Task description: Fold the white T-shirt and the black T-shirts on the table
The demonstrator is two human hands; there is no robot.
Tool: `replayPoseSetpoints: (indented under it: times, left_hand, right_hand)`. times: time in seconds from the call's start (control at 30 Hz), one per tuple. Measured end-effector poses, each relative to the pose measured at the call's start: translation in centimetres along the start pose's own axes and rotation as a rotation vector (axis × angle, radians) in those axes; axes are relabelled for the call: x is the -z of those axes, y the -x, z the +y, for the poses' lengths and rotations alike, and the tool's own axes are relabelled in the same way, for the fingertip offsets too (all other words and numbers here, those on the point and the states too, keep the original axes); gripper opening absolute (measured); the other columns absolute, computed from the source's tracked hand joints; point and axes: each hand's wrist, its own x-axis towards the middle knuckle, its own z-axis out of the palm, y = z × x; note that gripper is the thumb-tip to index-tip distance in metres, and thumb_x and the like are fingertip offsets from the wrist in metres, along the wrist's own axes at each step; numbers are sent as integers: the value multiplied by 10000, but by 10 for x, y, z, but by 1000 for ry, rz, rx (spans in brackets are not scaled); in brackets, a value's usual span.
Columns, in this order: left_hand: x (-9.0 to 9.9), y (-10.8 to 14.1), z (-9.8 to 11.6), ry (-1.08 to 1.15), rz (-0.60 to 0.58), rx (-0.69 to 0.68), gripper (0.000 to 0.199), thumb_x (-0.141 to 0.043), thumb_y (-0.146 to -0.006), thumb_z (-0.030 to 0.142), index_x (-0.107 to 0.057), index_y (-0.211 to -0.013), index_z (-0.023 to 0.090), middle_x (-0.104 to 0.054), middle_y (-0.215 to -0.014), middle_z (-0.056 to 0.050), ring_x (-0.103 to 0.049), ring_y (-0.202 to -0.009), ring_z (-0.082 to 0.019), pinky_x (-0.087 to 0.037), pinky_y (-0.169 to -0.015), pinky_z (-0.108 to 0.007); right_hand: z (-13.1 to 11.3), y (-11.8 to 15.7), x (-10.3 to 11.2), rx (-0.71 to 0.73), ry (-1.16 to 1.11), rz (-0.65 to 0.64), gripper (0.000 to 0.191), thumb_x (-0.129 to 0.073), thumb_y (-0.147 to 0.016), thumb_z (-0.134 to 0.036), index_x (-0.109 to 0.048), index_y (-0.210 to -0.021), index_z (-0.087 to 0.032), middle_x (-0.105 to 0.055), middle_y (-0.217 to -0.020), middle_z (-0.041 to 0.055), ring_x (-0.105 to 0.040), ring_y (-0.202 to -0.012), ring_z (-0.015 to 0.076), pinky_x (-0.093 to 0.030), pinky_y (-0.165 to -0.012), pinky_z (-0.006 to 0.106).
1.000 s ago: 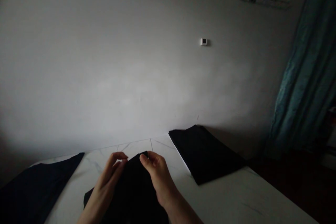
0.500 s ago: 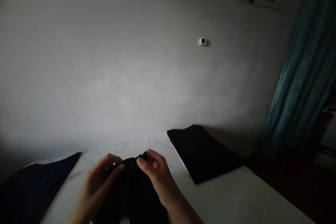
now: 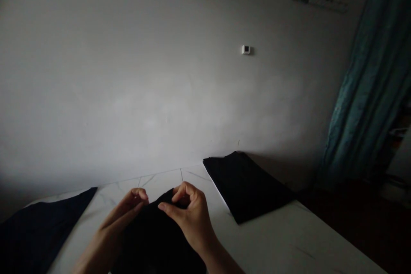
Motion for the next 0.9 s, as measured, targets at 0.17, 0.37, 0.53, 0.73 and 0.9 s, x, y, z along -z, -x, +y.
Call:
replayPoseSetpoints:
  times: [0.17,0.37,0.53,0.73,0.9]
  left_hand:
    - [-2,0,0,-331,40,-149,345,-707,-721,528,-667,-900,235,-687,-898,-31,-627,-904,-223,-520,-811,-301]
    - [-5,0,6,-388,30,-264,263,-660,-780,485,-663,-753,223,-674,-734,-8,-641,-734,-180,-537,-676,-236]
    - [0,0,5,-428,-1,-327,207,-663,-791,436,-700,-793,232,-715,-796,-28,-671,-792,-202,-558,-716,-254]
    - [4,-3,10,-556,-64,-386,147,-651,-799,383,-712,-776,252,-715,-716,-2,-672,-689,-180,-549,-627,-232]
    - [0,-3,10,-663,-90,-371,132,-653,-804,401,-723,-808,289,-738,-731,25,-686,-662,-169,-543,-635,-215]
  right_hand:
    - [-1,1,-1,-26,-37,-31,381,-847,-584,-346,-490,-592,-214,-592,-694,-13,-540,-634,137,-448,-618,266]
    - [-1,2,2,66,22,-69,308,-830,-648,-325,-546,-628,-208,-619,-784,-3,-588,-743,153,-443,-655,257]
    - [-3,3,8,28,136,-223,355,-806,-716,-326,-689,-1048,-278,-680,-1121,29,-615,-1026,217,-451,-739,277]
    - [3,2,6,-110,104,-358,179,-765,-757,-366,-742,-836,-207,-726,-813,20,-658,-748,180,-482,-678,280]
    - [2,5,2,-59,154,-297,142,-753,-763,-342,-732,-802,-207,-719,-790,16,-650,-746,174,-475,-665,274]
